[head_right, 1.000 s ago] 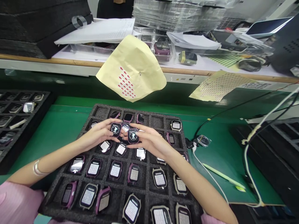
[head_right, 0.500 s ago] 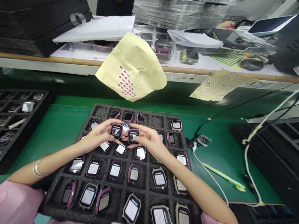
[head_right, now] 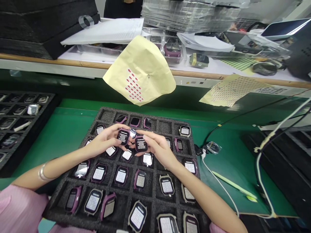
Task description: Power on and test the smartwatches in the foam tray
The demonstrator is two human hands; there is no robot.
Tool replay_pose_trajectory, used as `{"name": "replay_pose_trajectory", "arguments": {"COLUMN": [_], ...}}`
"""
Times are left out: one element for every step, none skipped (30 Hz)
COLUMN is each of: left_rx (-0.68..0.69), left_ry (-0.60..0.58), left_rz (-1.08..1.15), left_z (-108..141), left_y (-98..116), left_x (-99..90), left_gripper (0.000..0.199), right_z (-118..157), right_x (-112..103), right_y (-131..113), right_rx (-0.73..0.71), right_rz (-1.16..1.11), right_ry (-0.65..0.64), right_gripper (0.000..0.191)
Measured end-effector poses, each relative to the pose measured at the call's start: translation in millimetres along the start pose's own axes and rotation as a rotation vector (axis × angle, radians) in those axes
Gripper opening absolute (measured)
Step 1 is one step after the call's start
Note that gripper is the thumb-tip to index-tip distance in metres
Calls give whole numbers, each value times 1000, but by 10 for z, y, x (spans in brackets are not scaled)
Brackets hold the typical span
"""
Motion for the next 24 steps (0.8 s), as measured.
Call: {"name": "replay_pose_trajectory", "arguments": {"left_rx": [0, 0, 0, 1, 3, 5, 8, 11, 14, 17, 18, 18, 17, 17, 18, 18, 21, 24, 26, 27, 29, 33, 40, 49], "left_ry": [6, 13, 19, 23, 26, 26, 26, 27, 28, 30, 33, 36, 40, 45, 48, 46, 40, 30, 19, 9, 3, 2, 5, 11], "left_rz": [-3, -5, -6, -7, -9, -13, -18, -23, -28, -33, -36, -36, -33, -29, -25, -22, -21, -23, -29, -36, -44, -51, -59, -71], "left_z": [-3, -5, -8, -10, -13, -16, -18, -22, -25, -28, -30, -32, -33, -33, -32, -30, -28, -24, -18, -11, -3, 7, 17, 25], "left_y": [-1, -3, -4, -6, -9, -12, -15, -18, -20, -22, -23, -21, -17, -11, -2, 8, 18, 28, 35, 38, 40, 42, 45, 52], "left_x": [-5, -10, -13, -15, -17, -18, -20, -24, -29, -34, -39, -44, -48, -51, -51, -48, -43, -36, -30, -28, -33, -48, -74, -114], "left_gripper": [35, 33, 32, 32, 32, 32, 32, 31, 31, 30, 29, 29, 29, 29, 30, 30, 31, 32, 35, 38, 44, 50, 56, 61], "right_z": [0, 2, 4, 6, 8, 11, 13, 15, 18, 21, 26, 31, 38, 46, 53, 61, 67, 69, 67, 58, 42, 20, -7, -36], "right_x": [9, 19, 28, 35, 38, 38, 35, 29, 23, 17, 12, 11, 17, 27, 40, 52, 58, 51, 22, -35, -123, -242, -385, -540], "right_y": [-4, -9, -14, -19, -21, -20, -17, -10, -1, 8, 14, 15, 10, -3, -23, -48, -72, -95, -119, -146, -177, -215, -264, -316], "right_rx": [3, 6, 6, 3, 0, -3, -5, -5, -3, 0, 0, -2, -8, -18, -33, -49, -60, -65, -68, -71, -76, -87, -108, -132], "right_rz": [-15, -23, -22, -16, -9, -2, 4, 9, 16, 25, 37, 51, 69, 94, 128, 170, 216, 266, 325, 400, 494, 605, 737, 872], "right_ry": [-3, -8, -11, -10, -8, -6, -3, -2, -1, -1, -1, -4, -13, -25, -38, -52, -65, -74, -72, -54, -18, 36, 105, 174], "right_gripper": [28, 28, 27, 26, 26, 26, 26, 26, 27, 28, 28, 29, 31, 34, 42, 52, 62, 69, 71, 70, 66, 63, 60, 57]}}
Point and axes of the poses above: each hand's wrist, its own z-axis away from the middle knuckle, its own x-axis out of the palm, y = z × x, the point moved 6 cm from there along -z, towards the middle knuckle, and after that the axes turned 4 degrees about z, right-handed, at the moved point
